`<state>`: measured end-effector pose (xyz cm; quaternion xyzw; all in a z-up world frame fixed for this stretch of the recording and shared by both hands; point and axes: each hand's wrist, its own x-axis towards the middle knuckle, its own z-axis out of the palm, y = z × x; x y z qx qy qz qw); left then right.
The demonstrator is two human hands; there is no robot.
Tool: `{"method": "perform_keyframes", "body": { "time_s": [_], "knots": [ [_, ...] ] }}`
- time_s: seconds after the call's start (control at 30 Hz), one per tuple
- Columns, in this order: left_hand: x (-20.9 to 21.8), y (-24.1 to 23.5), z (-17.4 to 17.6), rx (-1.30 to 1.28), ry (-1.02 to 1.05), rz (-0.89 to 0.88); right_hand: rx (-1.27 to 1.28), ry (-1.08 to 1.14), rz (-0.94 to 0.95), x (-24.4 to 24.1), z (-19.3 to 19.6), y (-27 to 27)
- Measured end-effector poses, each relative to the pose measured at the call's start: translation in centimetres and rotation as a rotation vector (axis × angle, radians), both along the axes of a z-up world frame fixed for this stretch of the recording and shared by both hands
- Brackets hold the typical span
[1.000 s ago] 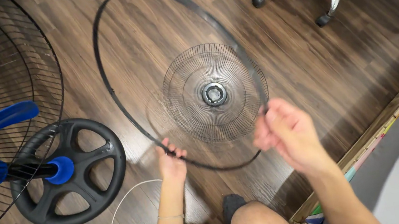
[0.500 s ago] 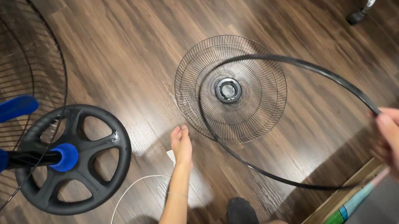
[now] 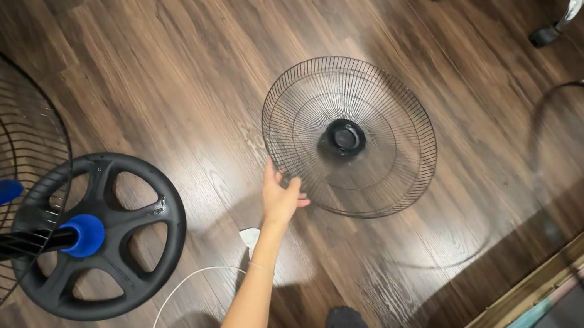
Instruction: The person assembles a standing fan by attaching the front and rear protective cages to the fan head. They align and snap the cages into place, then secure them with a plastic ring. The task is completed with the fan fully assembled on the floor.
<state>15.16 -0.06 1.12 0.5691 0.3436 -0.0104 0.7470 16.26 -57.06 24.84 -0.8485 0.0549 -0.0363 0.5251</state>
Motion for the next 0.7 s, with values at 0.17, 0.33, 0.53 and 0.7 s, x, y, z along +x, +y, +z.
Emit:
{"method": "perform_keyframes", "body": {
  "time_s": [0.17, 0.33, 0.53, 0.7],
  "knots": [
    [1.3, -0.2, 14.1, -0.044, -0.037, -0.052, -0.201, -0.122, -0.007, -1.5, 6.3, 18.1],
    [-1.0, -0.5, 16.0, -0.063, -0.042, -0.043, -0.213, -0.326, -0.144, -0.3, 7.9, 18.8],
    [-4.7, -2.9, 11.9, -0.103, -0.051, -0.005, -0.228, -0.351, -0.035, -0.1, 15.8, 23.7],
    [-7.2, -4.9, 6.8, -0.134, 0.021, 0.013, -0.244, -0.395, 0.018, 0.9, 14.4, 19.5]
  ]
}}
